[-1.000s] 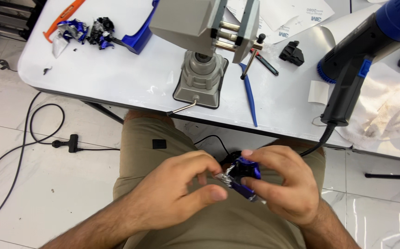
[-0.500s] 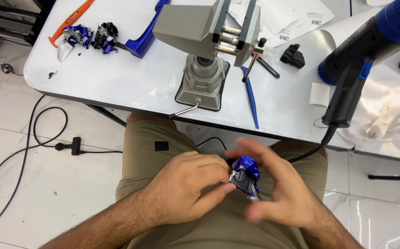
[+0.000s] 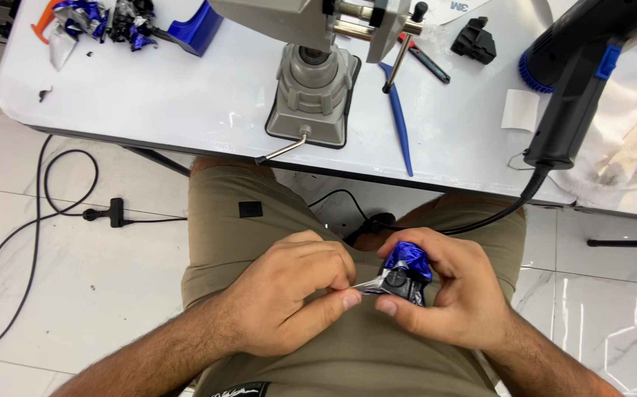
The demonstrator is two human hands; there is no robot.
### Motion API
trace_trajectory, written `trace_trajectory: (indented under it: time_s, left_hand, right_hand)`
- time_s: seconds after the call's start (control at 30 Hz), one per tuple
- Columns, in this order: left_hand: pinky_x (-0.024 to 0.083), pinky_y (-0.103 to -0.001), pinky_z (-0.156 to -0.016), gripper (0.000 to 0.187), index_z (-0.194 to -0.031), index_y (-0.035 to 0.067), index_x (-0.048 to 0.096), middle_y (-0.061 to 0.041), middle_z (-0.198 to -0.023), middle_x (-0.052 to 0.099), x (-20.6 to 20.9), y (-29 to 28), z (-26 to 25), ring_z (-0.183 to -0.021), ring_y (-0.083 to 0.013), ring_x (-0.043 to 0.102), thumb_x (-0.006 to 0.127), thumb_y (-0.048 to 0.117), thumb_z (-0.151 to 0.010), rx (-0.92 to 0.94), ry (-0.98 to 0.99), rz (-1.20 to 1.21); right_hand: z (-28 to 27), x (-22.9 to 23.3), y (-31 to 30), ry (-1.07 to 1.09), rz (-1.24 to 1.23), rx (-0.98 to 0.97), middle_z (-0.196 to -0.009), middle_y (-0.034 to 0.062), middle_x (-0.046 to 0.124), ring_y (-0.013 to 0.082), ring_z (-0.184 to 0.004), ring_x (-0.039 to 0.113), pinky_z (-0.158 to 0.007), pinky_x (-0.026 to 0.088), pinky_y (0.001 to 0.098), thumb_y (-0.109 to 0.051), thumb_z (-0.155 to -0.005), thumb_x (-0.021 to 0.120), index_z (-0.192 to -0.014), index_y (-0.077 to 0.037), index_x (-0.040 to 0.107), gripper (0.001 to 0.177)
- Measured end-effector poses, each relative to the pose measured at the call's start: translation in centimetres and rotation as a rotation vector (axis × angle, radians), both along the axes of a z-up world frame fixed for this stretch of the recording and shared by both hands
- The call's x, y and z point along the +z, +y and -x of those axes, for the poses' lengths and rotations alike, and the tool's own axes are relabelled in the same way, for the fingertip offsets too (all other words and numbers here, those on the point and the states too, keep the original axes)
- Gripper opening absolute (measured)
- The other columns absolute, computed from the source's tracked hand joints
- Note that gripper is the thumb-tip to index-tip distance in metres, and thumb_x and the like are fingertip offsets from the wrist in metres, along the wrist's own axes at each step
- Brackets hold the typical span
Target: The person wraps a small black object with blue metallic foil, repeatedly folding and smoothing the edges by hand. The person uses a blue plastic pry tool to tuck and crease the foil around the object's contours. The wrapped object is held and adjusted throughout the process.
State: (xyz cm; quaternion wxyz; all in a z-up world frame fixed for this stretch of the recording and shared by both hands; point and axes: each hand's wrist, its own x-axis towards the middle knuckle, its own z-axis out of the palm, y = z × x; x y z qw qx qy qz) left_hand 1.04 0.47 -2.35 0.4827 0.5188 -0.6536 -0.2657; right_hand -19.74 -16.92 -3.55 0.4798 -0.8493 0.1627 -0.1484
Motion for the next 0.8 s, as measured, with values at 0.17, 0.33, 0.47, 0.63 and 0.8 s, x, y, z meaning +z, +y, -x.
trace_trajectory:
  time_s: [0.17, 0.33, 0.47, 0.63, 0.8]
  left_hand:
    - [0.052, -0.040, -0.087, 0.023, -0.098, 0.013, 0.062, -0.004, -0.103, 0.077, -0.6, -0.2, -0.5, -0.093, -0.0224, 0.077, 0.074, 0.031, -0.104, 0.163, -0.084, 0.036]
    - [0.061, -0.043, -0.112, 0.069, -0.147, 0.013, 0.064, -0.012, -0.155, 0.069, 0.5, -0.6, -0.9, -0.122, -0.0240, 0.077, 0.081, 0.052, -0.093, 0.140, -0.033, -0.212]
    - [0.061, -0.046, -0.114, 0.040, -0.122, 0.012, 0.076, -0.009, -0.134, 0.082, 1.0, -0.5, -0.6, -0.127, -0.0271, 0.081, 0.081, 0.042, -0.096, 0.125, 0.083, -0.080]
    - [0.067, -0.033, -0.098, 0.041, -0.117, 0.011, 0.078, -0.005, -0.117, 0.084, 1.0, -0.9, 0.1, -0.108, -0.0191, 0.082, 0.087, 0.041, -0.091, 0.201, 0.127, -0.108]
    - [0.058, -0.029, -0.074, 0.008, -0.095, 0.018, 0.084, 0.007, -0.096, 0.086, 0.5, -1.4, 0.5, -0.088, -0.0108, 0.078, 0.078, 0.022, -0.100, 0.310, 0.165, -0.366]
  right_hand:
    - [0.0, -0.2, 0.1, 0.032, 0.033, -0.086, -0.101, -0.0073, 0.085, 0.0051, -0.078, 0.076, -0.073, 0.060, 0.0205, -0.046, -0.075, 0.096, -0.116, -0.016, 0.078, 0.054]
    - [-0.4, -1.3, 0.6, 0.012, 0.223, -0.141, -0.108, -0.0077, 0.086, 0.0065, -0.092, 0.084, -0.084, 0.062, 0.0225, -0.056, -0.069, 0.101, -0.121, -0.017, 0.076, 0.070]
    - [-0.8, -1.0, 0.6, 0.026, 0.143, -0.159, -0.103, -0.0086, 0.087, 0.0047, -0.087, 0.082, -0.080, 0.062, 0.0217, -0.060, -0.063, 0.100, -0.119, -0.018, 0.077, 0.074]
    - [-0.8, -1.5, 0.5, 0.081, -0.073, -0.209, -0.094, -0.0064, 0.085, 0.0037, -0.081, 0.075, -0.076, 0.059, 0.0205, -0.053, -0.062, 0.102, -0.118, -0.016, 0.080, 0.070]
    - [-0.8, -2.2, 0.5, 0.090, -0.112, -0.158, -0.099, -0.0057, 0.086, 0.0053, -0.085, 0.077, -0.078, 0.061, 0.0220, -0.049, -0.067, 0.102, -0.116, -0.014, 0.080, 0.064]
